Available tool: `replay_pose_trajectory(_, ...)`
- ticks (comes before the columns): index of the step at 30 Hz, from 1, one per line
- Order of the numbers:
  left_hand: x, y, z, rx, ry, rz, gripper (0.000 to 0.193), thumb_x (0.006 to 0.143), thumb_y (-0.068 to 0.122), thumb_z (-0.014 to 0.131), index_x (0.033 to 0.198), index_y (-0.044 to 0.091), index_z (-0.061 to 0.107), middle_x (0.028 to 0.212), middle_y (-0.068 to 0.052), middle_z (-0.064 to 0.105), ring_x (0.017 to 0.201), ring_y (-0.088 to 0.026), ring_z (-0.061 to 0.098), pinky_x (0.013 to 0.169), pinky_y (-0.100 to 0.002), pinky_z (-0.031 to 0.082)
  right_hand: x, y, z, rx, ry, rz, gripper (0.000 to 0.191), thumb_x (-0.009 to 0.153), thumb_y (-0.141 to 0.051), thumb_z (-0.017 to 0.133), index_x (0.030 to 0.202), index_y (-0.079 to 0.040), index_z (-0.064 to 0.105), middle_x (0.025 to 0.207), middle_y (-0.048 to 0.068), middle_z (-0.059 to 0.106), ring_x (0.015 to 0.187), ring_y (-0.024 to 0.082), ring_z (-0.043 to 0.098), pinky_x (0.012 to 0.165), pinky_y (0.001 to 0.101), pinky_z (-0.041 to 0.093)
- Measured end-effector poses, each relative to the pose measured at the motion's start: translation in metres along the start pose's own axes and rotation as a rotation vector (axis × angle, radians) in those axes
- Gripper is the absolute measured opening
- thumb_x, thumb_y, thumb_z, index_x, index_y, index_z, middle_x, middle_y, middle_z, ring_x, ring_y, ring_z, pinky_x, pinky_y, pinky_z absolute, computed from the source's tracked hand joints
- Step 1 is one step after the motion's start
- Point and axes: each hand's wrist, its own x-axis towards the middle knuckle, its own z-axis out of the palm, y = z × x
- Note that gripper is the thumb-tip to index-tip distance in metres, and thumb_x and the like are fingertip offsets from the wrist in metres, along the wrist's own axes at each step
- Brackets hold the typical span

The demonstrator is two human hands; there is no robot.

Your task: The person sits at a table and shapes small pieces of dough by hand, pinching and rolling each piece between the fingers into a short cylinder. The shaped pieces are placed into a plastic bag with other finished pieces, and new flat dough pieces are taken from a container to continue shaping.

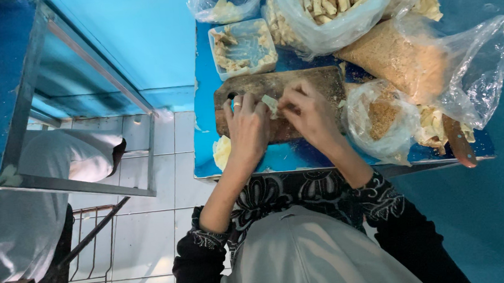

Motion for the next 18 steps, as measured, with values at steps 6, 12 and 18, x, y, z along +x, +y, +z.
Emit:
replay_pose_trajectory(6,0.0,-0.003,0.004,-0.008,-0.052,-0.025,0.01,0.087,0.014,0.07,0.087,0.004,0.068,0.102,-0.013,0.06,0.108,-0.034,0.055,0.101,-0.054,0.036,-0.007,-0.004,-0.007,-0.108,-0.032,-0.054,0.014,0.088,-0.011,0.076,0.101,-0.006,0.076,0.099,0.009,0.074,0.086,0.025,0.071,0.073,0.0376,0.055)
replay_pose_trajectory(12,0.001,-0.004,0.001,0.077,-0.077,0.028,0.006,0.083,0.011,0.068,0.087,0.005,0.068,0.106,-0.013,0.059,0.112,-0.035,0.055,0.109,-0.061,0.032,-0.002,-0.004,0.011,-0.021,-0.005,0.282,0.015,0.091,-0.018,0.075,0.103,-0.009,0.076,0.093,0.008,0.075,0.081,0.023,0.075,0.069,0.0357,0.056)
replay_pose_trajectory(18,-0.002,-0.016,-0.012,0.21,-0.096,0.256,0.012,0.083,0.013,0.069,0.091,0.003,0.069,0.112,-0.013,0.058,0.117,-0.034,0.054,0.112,-0.069,0.027,0.0,0.006,0.0,-0.13,-0.195,-0.077,0.019,0.094,-0.011,0.072,0.111,-0.005,0.075,0.111,0.011,0.07,0.101,0.031,0.067,0.086,0.0417,0.053)
